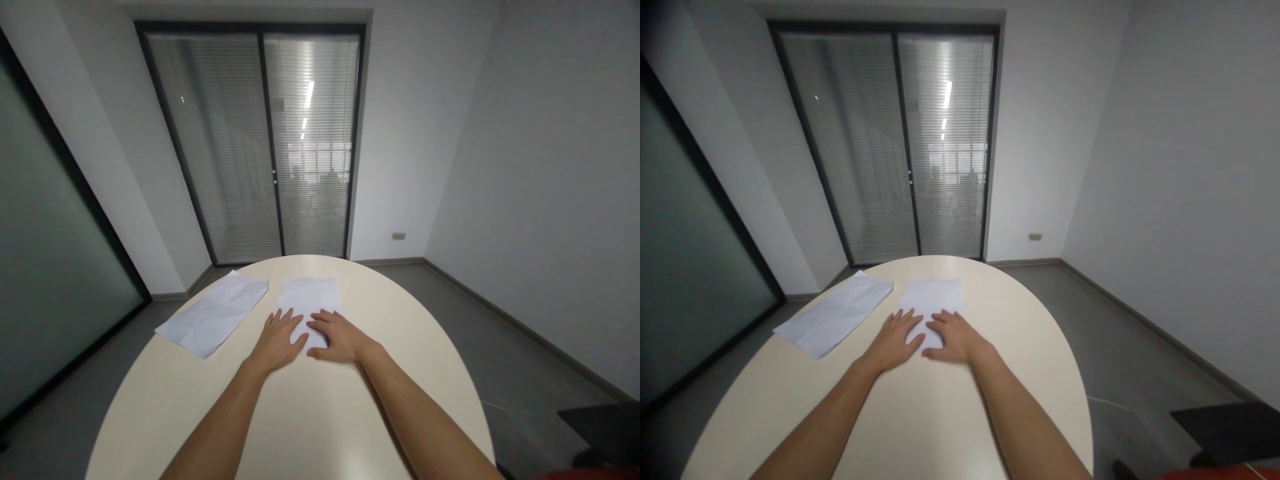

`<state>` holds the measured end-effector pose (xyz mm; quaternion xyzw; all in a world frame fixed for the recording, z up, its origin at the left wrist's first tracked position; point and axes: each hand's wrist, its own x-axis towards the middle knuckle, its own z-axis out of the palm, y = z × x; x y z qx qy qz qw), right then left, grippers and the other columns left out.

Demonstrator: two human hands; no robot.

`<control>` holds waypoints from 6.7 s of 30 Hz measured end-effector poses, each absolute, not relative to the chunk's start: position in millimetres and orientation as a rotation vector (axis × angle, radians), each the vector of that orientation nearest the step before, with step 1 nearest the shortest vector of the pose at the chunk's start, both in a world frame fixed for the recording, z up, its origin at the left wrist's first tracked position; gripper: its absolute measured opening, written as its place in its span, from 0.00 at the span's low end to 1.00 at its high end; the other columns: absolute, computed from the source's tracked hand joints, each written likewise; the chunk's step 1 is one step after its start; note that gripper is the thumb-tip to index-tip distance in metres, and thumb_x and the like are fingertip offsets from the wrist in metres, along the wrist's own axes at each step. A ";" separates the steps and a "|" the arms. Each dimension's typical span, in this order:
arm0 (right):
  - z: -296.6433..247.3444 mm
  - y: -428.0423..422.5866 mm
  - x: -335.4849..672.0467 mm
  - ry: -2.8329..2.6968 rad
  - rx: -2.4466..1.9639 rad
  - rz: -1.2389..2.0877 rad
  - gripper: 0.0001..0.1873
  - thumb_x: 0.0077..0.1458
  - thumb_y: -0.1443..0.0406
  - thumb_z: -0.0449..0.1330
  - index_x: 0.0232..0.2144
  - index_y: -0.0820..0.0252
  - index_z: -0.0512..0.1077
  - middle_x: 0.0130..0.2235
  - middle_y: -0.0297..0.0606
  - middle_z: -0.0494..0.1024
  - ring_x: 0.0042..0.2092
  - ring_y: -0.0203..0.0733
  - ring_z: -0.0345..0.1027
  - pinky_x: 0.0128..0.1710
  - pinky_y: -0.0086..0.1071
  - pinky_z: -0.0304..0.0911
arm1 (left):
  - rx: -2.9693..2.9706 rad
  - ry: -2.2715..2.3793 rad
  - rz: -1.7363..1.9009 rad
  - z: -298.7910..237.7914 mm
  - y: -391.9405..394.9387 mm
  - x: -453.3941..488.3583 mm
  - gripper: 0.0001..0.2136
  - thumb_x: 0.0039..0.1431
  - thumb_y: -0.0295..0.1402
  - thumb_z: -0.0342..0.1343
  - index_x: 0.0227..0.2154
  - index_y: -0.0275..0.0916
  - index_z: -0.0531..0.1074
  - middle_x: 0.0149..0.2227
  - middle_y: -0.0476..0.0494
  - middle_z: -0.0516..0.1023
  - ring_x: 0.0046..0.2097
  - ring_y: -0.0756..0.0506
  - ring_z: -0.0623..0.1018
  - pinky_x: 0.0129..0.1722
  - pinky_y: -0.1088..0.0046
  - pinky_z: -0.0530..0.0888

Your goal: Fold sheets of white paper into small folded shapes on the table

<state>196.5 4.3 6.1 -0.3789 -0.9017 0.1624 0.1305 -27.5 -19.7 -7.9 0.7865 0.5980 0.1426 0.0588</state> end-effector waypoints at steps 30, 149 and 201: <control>5.5 19.4 223.5 -2.416 -1.176 0.828 0.31 0.55 0.48 0.63 0.57 0.55 0.75 0.65 0.44 0.69 0.66 0.54 0.60 0.67 0.46 0.52 | 2.081 1.507 0.865 -13.5 -8.1 -54.0 0.17 0.62 0.44 0.54 0.40 0.39 0.82 0.50 0.40 0.83 0.52 0.38 0.81 0.55 0.64 0.73; -14.4 36.6 231.9 -2.018 -1.313 0.526 0.27 0.58 0.64 0.60 0.60 0.59 0.67 0.48 0.44 0.78 0.42 0.44 0.73 0.45 0.38 0.66 | 2.346 1.821 0.583 -38.1 -11.2 -26.5 0.28 0.67 0.37 0.45 0.67 0.31 0.61 0.71 0.28 0.55 0.72 0.32 0.57 0.68 0.49 0.56; -3.3 12.4 192.9 -2.507 -1.238 0.325 0.26 0.69 0.57 0.48 0.65 0.61 0.65 0.69 0.50 0.60 0.71 0.53 0.51 0.69 0.51 0.47 | 2.419 1.756 0.295 -22.5 -19.2 -20.8 0.28 0.71 0.47 0.41 0.69 0.42 0.59 0.73 0.38 0.53 0.73 0.33 0.53 0.70 0.50 0.53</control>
